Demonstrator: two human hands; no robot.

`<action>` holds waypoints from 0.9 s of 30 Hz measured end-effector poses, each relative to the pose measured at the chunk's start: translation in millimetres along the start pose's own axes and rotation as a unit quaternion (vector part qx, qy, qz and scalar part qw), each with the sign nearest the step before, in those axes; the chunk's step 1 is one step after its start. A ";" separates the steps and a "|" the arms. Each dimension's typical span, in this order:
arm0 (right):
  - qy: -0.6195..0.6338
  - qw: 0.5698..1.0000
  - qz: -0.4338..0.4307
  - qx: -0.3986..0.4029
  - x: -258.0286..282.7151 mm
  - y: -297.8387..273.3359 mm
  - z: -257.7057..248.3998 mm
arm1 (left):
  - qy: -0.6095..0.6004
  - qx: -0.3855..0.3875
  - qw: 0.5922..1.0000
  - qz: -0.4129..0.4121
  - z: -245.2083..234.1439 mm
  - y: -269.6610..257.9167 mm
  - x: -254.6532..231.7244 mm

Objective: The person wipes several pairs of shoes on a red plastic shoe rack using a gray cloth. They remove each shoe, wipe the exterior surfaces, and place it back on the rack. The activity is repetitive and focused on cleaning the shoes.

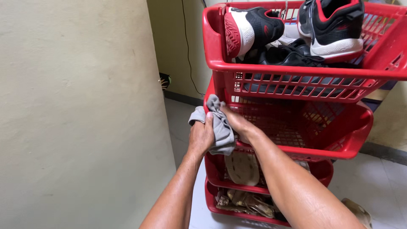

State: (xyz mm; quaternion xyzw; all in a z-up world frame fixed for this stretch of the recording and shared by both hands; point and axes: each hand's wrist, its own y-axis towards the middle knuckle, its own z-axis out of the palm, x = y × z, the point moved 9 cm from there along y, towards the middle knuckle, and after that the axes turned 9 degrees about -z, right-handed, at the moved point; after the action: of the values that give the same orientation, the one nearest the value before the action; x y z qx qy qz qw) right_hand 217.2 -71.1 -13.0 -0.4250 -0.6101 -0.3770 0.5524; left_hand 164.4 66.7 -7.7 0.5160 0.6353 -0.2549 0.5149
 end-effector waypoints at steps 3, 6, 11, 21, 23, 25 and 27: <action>-0.011 0.999 -0.003 0.045 -21.4 18.8 -5.1 | -0.002 0.013 1.000 -0.024 1.3 2.4 -4.8; -0.198 0.970 -0.144 -0.003 -13.7 39.5 -10.6 | -0.005 0.007 0.999 -0.034 -4.0 -2.7 -7.7; -0.480 0.831 -0.242 -0.145 27.9 -13.7 -18.5 | 0.008 -0.040 0.996 -0.078 -13.1 -19.4 -19.2; -0.555 0.721 -0.378 -0.171 79.3 -187.7 -31.2 | 0.231 -0.143 0.946 0.176 25.9 -152.2 -69.2; -0.569 0.721 -0.353 -0.178 73.8 -206.2 -54.8 | 0.240 -0.148 0.924 0.258 42.2 -171.3 -91.3; -0.584 0.718 -0.327 -0.192 70.1 -224.7 -87.9 | 0.222 -0.160 0.898 0.344 64.9 -187.6 -118.3; -0.592 0.713 -0.311 -0.213 66.8 -241.7 -121.0 | 0.246 -0.063 0.904 0.344 104.9 -185.1 -131.7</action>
State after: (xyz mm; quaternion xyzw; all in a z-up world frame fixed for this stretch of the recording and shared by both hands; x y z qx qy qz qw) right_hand 32.1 -262.4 68.5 -0.4539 -0.8136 -0.3187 -0.1747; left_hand 27.2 -137.3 39.0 0.7152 0.5395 0.1143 0.4293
